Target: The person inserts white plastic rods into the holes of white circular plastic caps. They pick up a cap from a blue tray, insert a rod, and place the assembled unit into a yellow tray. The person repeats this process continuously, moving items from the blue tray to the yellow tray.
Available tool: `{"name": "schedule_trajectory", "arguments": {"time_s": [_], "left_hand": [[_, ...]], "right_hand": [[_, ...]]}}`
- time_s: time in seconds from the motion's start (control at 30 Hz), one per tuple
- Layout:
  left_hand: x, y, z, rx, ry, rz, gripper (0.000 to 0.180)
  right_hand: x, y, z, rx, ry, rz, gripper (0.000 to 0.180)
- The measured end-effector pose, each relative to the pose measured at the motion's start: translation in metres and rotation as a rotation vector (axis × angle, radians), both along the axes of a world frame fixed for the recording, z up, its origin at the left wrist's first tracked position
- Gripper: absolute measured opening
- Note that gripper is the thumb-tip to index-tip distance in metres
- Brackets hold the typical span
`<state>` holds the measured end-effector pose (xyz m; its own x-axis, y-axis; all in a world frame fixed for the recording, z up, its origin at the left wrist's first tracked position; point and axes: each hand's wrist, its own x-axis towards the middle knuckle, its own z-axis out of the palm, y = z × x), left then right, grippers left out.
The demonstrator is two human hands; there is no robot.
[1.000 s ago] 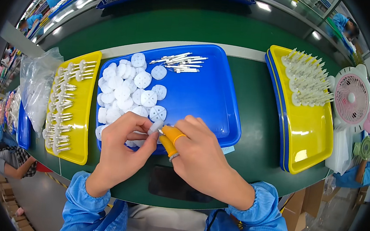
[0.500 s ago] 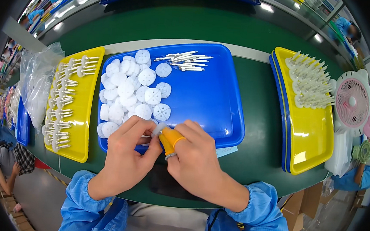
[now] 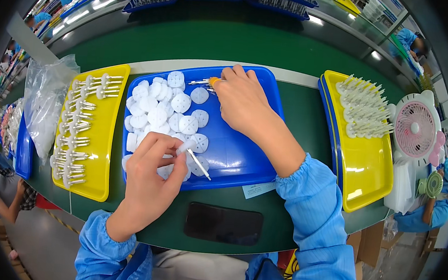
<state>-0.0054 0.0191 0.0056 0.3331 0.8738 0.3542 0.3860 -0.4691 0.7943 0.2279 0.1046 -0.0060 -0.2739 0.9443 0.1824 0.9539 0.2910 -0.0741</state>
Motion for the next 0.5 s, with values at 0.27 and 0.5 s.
{"name": "schedule_trajectory", "arguments": {"time_s": [0.27,0.5], "left_hand": [[-0.002,-0.001,0.001,-0.011,-0.001,-0.013,0.013],[-0.004,0.000,0.007,-0.090,-0.031,0.004,0.016]], "right_hand": [[0.024,-0.044,-0.003,0.002,0.135,0.007,0.028],[0.025,-0.101,0.030,-0.180,0.252,0.049,0.023]]}}
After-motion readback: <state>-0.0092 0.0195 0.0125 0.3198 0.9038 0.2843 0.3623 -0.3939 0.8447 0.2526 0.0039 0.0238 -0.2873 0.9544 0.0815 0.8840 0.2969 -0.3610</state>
